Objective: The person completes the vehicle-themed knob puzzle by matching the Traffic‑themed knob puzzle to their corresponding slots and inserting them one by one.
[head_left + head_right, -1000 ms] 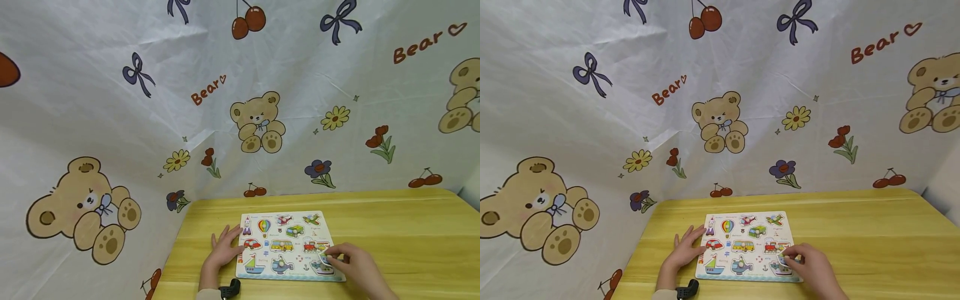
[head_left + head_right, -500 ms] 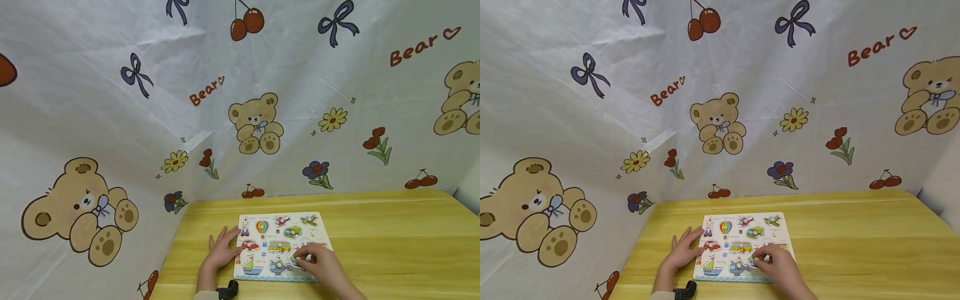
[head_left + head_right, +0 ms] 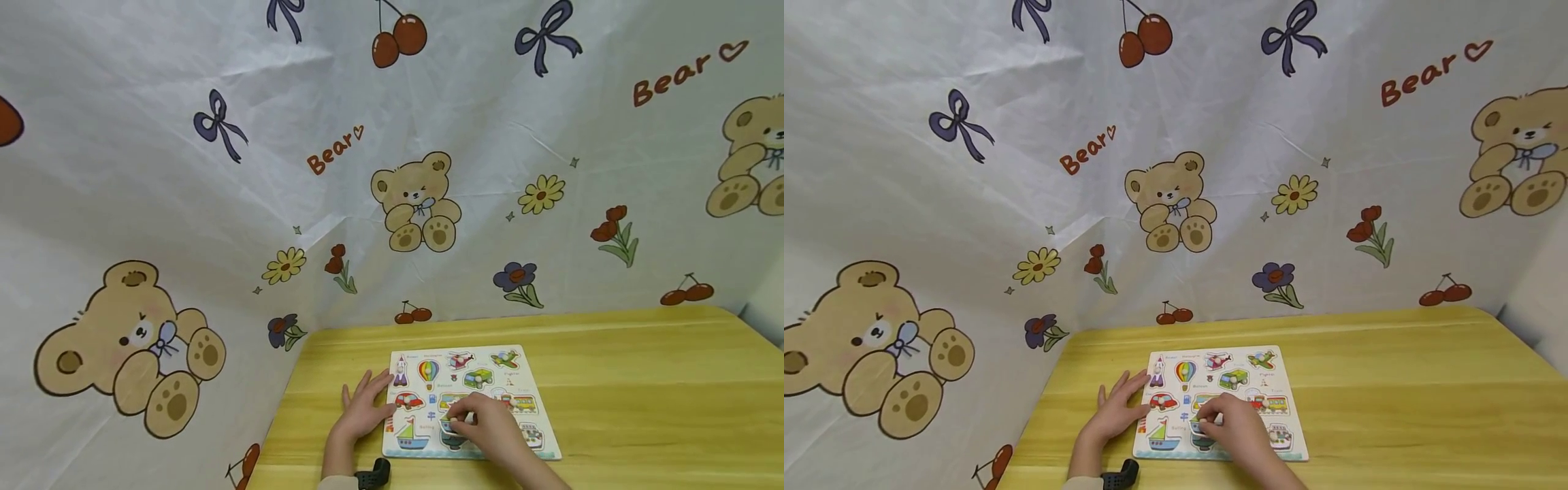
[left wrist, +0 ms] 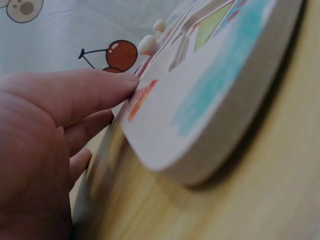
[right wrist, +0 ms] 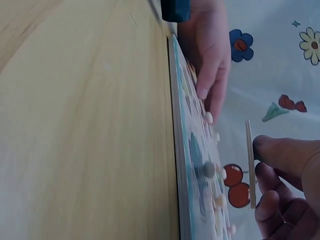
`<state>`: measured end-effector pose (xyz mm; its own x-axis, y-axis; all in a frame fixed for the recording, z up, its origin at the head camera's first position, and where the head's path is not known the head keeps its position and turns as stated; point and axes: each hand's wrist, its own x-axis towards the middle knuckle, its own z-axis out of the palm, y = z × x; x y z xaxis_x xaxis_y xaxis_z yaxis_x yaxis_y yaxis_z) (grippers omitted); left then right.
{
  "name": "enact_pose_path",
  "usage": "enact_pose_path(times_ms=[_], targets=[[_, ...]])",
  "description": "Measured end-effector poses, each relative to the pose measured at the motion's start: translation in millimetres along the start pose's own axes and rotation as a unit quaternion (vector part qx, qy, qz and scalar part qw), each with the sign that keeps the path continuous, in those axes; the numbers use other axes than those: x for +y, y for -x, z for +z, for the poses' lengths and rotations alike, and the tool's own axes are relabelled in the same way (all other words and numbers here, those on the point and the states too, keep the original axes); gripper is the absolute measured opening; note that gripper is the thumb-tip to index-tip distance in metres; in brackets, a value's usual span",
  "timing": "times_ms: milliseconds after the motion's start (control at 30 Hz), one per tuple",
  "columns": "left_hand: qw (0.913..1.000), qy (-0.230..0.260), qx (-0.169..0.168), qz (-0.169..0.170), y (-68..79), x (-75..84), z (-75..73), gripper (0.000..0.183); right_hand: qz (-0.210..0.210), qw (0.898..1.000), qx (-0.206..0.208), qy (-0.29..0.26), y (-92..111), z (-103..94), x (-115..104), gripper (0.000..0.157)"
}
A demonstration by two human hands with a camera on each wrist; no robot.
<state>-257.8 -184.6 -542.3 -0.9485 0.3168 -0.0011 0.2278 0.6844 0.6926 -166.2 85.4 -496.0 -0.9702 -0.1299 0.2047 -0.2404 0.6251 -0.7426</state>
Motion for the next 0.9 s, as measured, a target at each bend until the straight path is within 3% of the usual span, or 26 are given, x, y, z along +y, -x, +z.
enact_pose_path(times_ms=[200,500,900], targets=[[1.0000,-0.004,0.007,0.001,-0.1,-0.8,0.9,0.060,-0.033,0.999,-0.015,0.029,-6.6,20.0,-10.7,0.008],[0.9997,-0.022,0.008,0.006,0.1,1.2,-0.2,0.059,-0.047,0.995,-0.013,0.088,-11.7,51.2,-24.8,0.007],[0.9996,-0.023,0.012,0.002,-0.1,0.8,0.4,0.060,-0.078,0.989,-0.016,0.128,-16.8,64.8,-28.0,0.009]])
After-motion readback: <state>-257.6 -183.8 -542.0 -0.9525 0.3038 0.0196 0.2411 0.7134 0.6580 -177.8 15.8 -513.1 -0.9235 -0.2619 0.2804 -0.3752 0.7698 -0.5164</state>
